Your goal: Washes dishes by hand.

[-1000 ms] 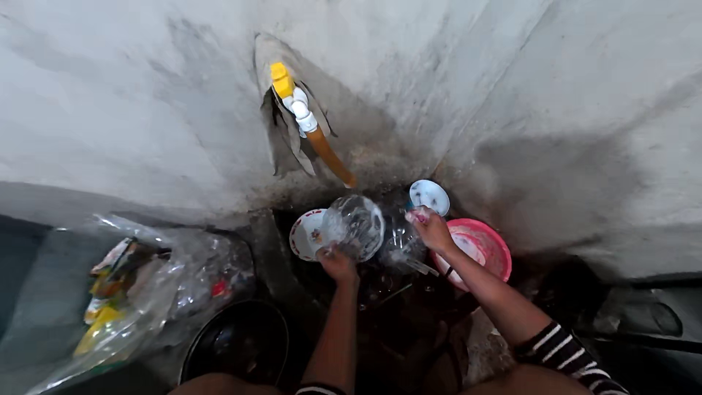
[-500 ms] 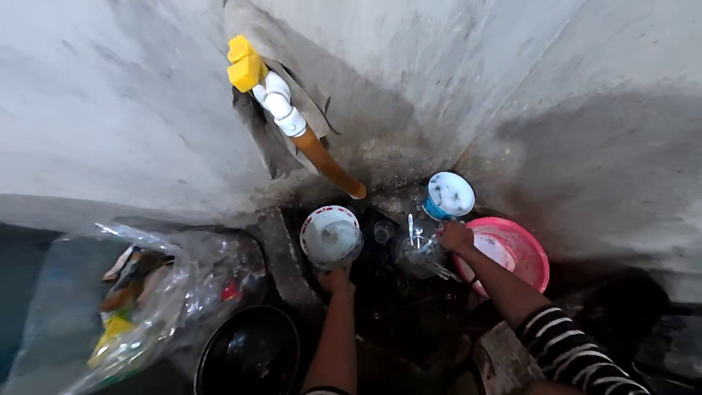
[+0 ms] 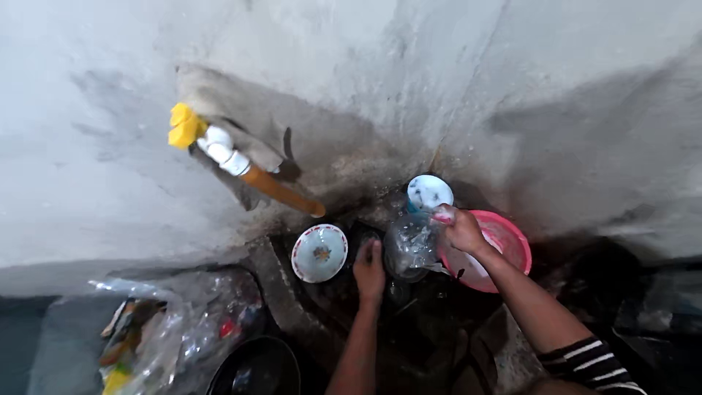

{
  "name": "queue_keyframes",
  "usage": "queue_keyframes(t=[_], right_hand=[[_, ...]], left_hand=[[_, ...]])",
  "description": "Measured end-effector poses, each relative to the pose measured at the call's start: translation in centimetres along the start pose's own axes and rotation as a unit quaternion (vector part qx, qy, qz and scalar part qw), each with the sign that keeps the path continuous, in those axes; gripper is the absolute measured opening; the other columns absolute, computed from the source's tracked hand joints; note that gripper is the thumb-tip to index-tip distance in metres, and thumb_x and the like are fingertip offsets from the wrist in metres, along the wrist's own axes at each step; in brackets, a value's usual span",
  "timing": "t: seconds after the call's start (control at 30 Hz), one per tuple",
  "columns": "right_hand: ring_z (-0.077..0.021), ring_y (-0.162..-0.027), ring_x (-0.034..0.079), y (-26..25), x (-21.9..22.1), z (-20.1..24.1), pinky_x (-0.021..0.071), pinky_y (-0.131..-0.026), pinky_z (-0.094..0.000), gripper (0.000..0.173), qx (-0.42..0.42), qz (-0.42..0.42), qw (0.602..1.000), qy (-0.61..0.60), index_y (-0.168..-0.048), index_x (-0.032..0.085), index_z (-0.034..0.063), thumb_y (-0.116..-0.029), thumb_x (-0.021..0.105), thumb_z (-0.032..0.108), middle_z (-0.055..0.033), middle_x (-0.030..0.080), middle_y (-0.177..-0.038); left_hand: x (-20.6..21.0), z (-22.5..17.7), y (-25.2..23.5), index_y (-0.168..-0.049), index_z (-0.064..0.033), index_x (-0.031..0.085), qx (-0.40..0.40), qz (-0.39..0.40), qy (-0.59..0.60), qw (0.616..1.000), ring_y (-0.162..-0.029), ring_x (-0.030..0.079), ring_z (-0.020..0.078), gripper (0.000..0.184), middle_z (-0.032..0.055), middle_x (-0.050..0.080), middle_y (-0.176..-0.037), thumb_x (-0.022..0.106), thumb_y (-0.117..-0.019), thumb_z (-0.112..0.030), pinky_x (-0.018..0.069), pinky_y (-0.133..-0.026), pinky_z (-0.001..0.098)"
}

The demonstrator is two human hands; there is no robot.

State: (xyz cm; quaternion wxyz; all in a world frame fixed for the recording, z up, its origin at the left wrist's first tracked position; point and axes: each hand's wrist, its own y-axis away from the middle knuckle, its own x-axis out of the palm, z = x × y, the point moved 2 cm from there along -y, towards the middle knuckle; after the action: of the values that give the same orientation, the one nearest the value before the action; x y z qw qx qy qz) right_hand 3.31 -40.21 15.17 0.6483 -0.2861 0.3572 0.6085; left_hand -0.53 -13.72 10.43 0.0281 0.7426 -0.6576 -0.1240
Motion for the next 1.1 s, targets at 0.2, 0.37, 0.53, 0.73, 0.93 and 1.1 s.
queue_keyframes(t=[0.2,0.37,0.53,0.73,0.93,1.1], right_hand=[[-0.0293,-0.113,0.069,-1.5,-2.9,3.9,0.055,-0.1,-0.0533,0.045,-0.031,-0.091,0.995,-0.037,-0.132,0.066,0.0126,-0.0966,0.071,0.04,-0.0123,0.071,-0.123],[-0.0351,-0.159,0.014,1.5,3.8,7.7,0.0146,-0.128,-0.06,0.061,-0.192,-0.009,0.981,0.0,-0.161,0.034,0.0094,-0.1086,0.037,0.04,-0.0131,0.024,-0.171],[-0.0318,-0.157,0.024,5.4,5.9,4.5,0.0269,-0.126,-0.0565,0.045,-0.28,0.174,0.944,0.02,-0.141,0.062,0.0111,-0.0961,0.063,0.01,-0.0091,0.039,-0.164],[-0.0285,-0.154,0.034,4.4,4.3,3.0,0.0252,-0.127,-0.0547,0.043,-0.216,-0.097,0.971,0.023,-0.148,0.057,0.0137,-0.1074,0.046,0.016,-0.0061,0.047,-0.16],[-0.0259,-0.15,0.041,8.3,5.0,2.8,0.0164,-0.128,-0.0565,0.034,-0.273,0.04,0.961,0.004,-0.133,0.069,0.0148,-0.1034,0.052,0.02,-0.0029,0.059,-0.149],[-0.0293,-0.139,0.053,8.9,2.1,2.4,0.0461,-0.116,-0.0473,0.036,-0.29,-0.273,0.888,-0.231,-0.129,0.072,0.0112,-0.101,0.049,0.014,-0.0141,0.06,-0.145]], left_hand=[[3.5,-5.1,-0.8,-0.154,-0.0093,0.043,0.005,0.196,0.154,0.968,-0.096,0.075,0.038,0.044,0.0198,0.07,-0.123,0.036,-0.1132,-0.025,0.0665,-0.071,0.0532],[6.6,-5.3,0.5,-0.153,-0.0081,0.042,0.05,0.101,0.124,0.986,-0.124,0.062,0.0191,0.052,0.0119,0.06,-0.141,0.032,-0.1126,-0.039,0.0541,-0.104,0.0412],[4.9,-3.0,0.3,-0.134,-0.0058,0.058,-0.044,-0.041,0.161,0.985,-0.077,0.069,0.0199,0.051,0.0121,0.07,-0.098,0.032,-0.1121,-0.044,0.0596,-0.065,0.0398],[8.0,-3.4,4.9,-0.123,0.0028,0.064,0.013,-0.088,0.062,0.994,-0.073,0.075,0.0206,0.048,0.0131,0.073,-0.092,0.04,-0.112,-0.037,0.0657,-0.066,0.0404],[5.4,-3.5,1.8,-0.133,0.0,0.054,-0.046,-0.095,0.124,0.987,-0.081,0.072,0.0292,0.053,0.019,0.069,-0.102,0.033,-0.1122,-0.044,0.063,-0.07,0.0498],[5.4,-0.5,2.7,-0.119,0.0023,0.057,-0.061,-0.033,0.111,0.991,-0.063,0.066,0.0169,0.043,0.0085,0.066,-0.078,0.039,-0.112,-0.036,0.0591,-0.06,0.0356]])
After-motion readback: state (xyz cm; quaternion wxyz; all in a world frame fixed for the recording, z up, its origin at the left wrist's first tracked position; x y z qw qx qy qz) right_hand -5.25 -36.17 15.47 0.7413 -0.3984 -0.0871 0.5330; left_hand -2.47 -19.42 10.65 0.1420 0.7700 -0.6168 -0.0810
